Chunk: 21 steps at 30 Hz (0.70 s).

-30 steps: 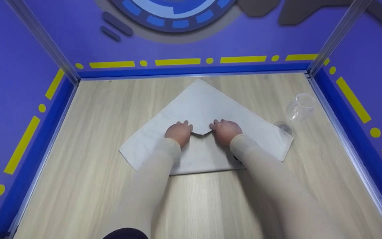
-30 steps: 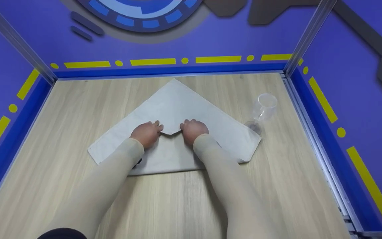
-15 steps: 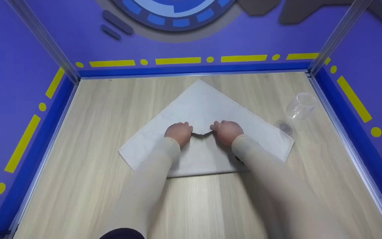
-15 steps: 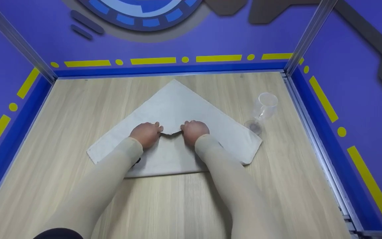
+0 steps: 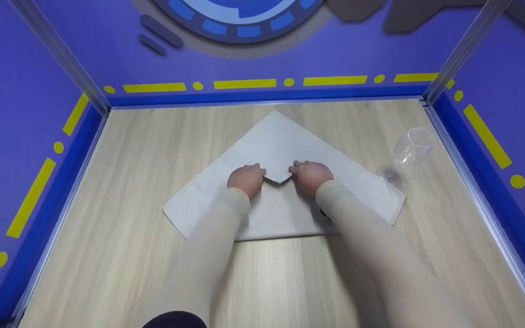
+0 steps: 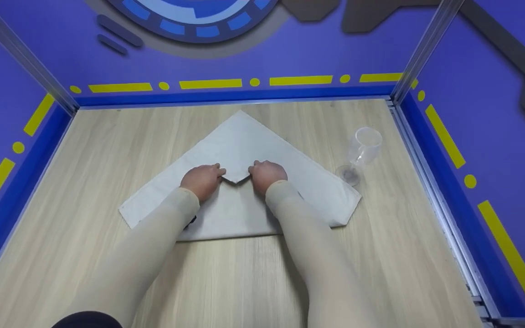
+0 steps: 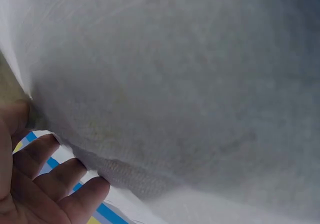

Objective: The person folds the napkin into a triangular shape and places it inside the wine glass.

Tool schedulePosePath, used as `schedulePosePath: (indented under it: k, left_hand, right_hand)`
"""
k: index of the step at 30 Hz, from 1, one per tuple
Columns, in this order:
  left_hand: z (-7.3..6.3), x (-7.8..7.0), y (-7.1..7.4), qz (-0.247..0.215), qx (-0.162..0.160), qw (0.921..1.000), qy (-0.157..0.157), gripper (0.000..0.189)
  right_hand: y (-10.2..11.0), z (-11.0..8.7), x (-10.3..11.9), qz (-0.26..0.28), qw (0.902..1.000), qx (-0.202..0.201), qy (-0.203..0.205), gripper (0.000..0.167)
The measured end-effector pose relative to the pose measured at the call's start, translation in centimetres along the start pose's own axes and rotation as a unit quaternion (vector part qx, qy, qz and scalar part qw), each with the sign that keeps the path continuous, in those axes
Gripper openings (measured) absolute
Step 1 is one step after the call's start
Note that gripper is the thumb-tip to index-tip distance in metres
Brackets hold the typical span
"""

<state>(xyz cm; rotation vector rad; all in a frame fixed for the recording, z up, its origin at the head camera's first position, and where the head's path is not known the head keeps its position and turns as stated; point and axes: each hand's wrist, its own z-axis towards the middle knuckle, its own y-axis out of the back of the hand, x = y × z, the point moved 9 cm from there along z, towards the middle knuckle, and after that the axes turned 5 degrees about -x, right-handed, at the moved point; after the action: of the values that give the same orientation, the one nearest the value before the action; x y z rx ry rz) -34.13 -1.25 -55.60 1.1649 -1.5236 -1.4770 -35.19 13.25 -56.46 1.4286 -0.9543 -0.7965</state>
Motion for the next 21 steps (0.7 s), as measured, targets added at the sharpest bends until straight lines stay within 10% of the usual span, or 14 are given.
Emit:
schedulePosePath:
  k: [21]
  left_hand:
    - [-0.18, -0.24, -0.71, 0.032, 0.006, 0.9994, -0.008, 0.030]
  right_hand:
    - [-0.02, -0.86, 0.77, -0.023, 0.9991, -0.022, 0.028, 0.035]
